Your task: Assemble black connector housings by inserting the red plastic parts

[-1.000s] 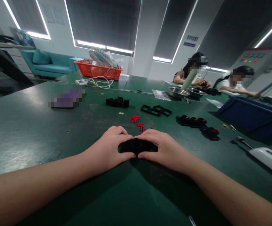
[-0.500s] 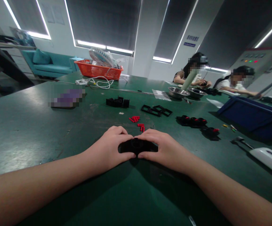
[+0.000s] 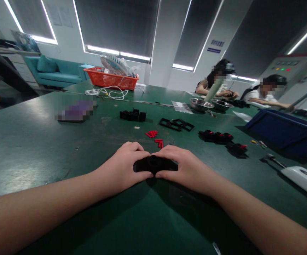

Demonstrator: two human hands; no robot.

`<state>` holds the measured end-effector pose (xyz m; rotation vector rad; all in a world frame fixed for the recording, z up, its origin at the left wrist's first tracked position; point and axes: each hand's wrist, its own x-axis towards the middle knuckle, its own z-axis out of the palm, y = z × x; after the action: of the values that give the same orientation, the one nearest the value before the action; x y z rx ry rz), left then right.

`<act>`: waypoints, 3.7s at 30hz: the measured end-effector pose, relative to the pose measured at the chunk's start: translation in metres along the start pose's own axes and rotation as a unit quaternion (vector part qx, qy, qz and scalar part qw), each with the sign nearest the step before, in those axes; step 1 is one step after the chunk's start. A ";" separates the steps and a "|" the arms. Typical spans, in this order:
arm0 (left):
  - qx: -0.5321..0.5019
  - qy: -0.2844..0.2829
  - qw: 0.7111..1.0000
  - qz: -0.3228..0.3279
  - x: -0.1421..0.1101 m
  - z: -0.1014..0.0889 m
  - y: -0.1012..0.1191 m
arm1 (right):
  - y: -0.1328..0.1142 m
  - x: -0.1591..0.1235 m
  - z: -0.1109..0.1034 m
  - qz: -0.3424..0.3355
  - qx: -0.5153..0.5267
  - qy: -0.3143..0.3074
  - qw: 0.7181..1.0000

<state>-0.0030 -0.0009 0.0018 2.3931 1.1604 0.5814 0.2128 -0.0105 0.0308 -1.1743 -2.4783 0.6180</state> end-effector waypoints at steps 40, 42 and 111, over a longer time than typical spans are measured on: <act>0.023 0.037 0.999 0.023 -0.002 0.001 -0.002 | 0.007 0.001 0.006 0.068 0.018 0.087 0.994; 0.022 0.036 0.999 0.029 -0.002 0.001 -0.001 | 0.010 0.001 0.008 0.071 0.024 0.100 0.992; 0.031 0.003 1.000 -0.005 0.001 0.001 0.000 | 0.003 0.000 0.004 0.045 -0.001 0.007 0.999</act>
<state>-0.0023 -0.0003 0.0012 2.4369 1.2096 0.5562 0.2132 -0.0098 0.0261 -1.2929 -2.4269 0.6285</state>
